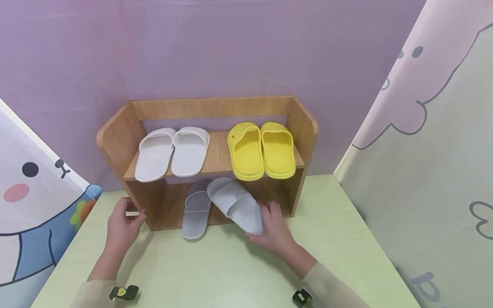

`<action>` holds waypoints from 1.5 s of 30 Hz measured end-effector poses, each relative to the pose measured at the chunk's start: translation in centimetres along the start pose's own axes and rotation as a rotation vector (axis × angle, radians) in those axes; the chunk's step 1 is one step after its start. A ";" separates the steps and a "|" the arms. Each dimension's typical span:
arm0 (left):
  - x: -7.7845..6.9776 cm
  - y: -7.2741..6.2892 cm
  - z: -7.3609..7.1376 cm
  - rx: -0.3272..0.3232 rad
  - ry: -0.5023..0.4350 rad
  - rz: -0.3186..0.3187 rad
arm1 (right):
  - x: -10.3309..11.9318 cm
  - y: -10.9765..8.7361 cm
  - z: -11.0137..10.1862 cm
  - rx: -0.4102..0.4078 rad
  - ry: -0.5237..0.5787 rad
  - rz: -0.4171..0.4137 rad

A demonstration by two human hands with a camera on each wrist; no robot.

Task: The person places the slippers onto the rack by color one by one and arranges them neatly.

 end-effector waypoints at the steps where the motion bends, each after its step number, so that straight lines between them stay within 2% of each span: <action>1: 0.0 0.0 0.0 0.000 -0.001 -0.002 | 0.0 0.0 0.2 0.003 0.004 0.016; 16: 0.1 -0.1 0.1 -0.016 -0.004 0.010 | 0.0 1.3 2.0 -0.051 0.034 0.162; 25: 0.1 0.1 -0.1 -0.027 -0.008 0.018 | 0.4 2.6 3.5 -0.071 0.059 0.177; 32: 0.2 0.1 0.0 -0.026 -0.020 0.024 | 0.3 3.3 4.9 0.019 0.029 0.319; 38: 0.3 0.1 0.0 -0.033 -0.030 0.033 | 0.1 3.9 6.1 0.096 -0.025 0.369; 45: 0.3 0.1 0.1 -0.029 -0.034 0.033 | 0.4 4.7 7.0 0.172 -0.035 0.452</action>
Point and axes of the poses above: each hand's wrist, its own y-axis towards the middle knuckle, its own z-axis out of the palm, x = y × z, the point moved 4 cm from there along y, towards the middle knuckle, and after that the axes turned 9 degrees about -z, right-handed, at the moved point
